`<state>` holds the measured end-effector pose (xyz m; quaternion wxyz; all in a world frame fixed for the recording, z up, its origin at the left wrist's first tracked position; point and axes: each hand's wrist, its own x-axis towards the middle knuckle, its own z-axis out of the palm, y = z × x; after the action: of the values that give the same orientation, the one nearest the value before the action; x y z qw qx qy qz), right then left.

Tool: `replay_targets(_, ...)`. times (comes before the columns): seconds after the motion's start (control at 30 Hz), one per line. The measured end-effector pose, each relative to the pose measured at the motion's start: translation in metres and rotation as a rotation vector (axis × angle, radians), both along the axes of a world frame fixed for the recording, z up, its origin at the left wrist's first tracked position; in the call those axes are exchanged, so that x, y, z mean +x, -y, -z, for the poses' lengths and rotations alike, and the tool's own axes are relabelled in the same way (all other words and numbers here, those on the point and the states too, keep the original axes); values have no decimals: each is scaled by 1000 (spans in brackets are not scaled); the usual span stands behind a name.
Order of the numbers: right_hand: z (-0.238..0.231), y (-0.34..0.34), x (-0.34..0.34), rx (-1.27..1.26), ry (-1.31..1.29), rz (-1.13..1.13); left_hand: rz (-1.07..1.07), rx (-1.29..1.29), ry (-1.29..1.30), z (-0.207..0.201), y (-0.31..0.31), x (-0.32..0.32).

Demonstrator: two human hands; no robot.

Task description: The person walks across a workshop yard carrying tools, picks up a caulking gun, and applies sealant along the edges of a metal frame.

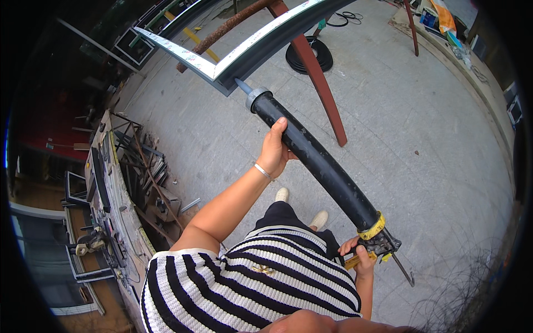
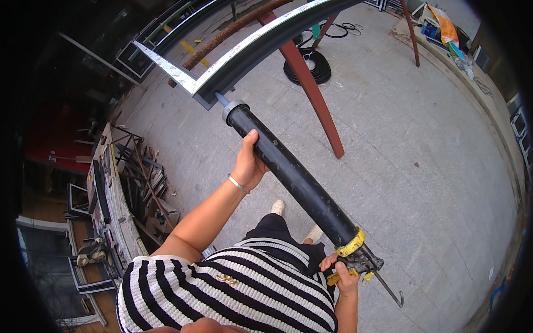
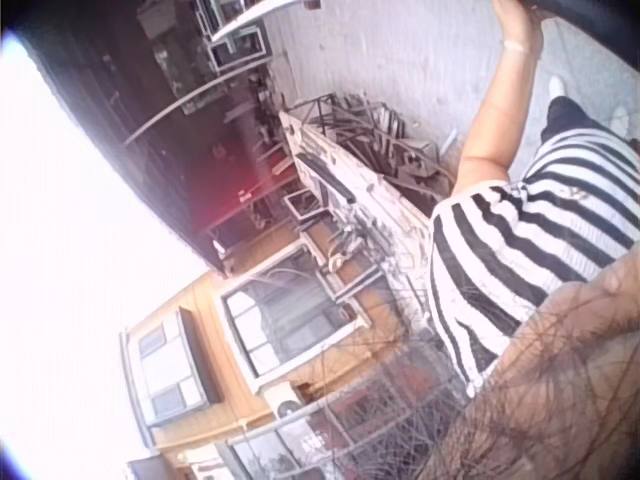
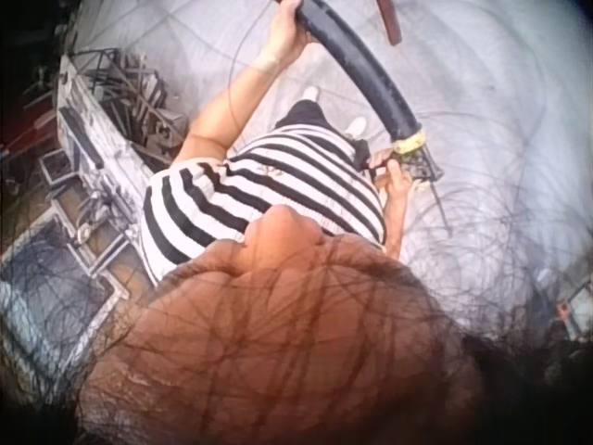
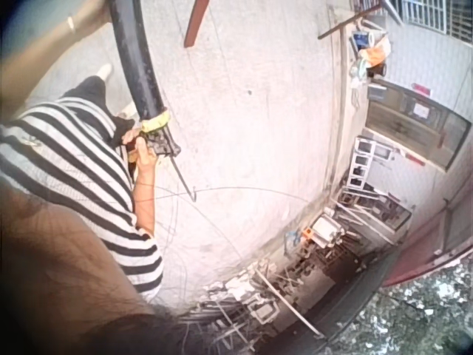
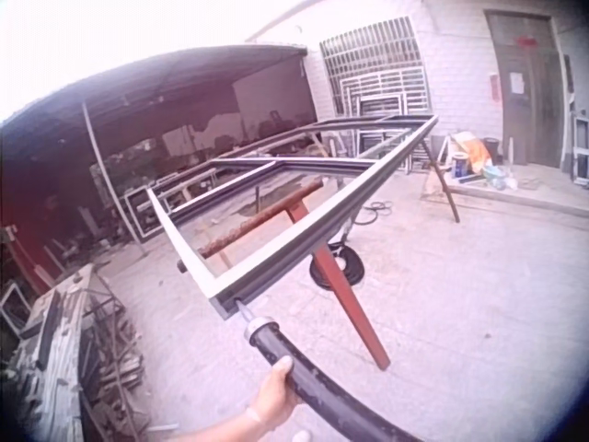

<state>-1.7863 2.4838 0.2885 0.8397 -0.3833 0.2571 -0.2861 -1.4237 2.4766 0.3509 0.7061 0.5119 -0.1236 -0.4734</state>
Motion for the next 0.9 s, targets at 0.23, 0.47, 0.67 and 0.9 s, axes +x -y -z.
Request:
replay_targets(0.23, -1, 6, -3, -49, -23, -4, -63, -29, -37, 1, 4, -4)
replay_targets(0.47, -4, 9, -2, -88, -46, 7, -51, -44, -42, 1, 3, -4)
replay_targets(0.67, -4, 11, -2, -93, -56, -6, -53, -44, -57, 2, 0, -5)
replay_targets(0.9, 0, 13, -3, -96, -48, -27, -57, -41, -49, 1, -6, -4)
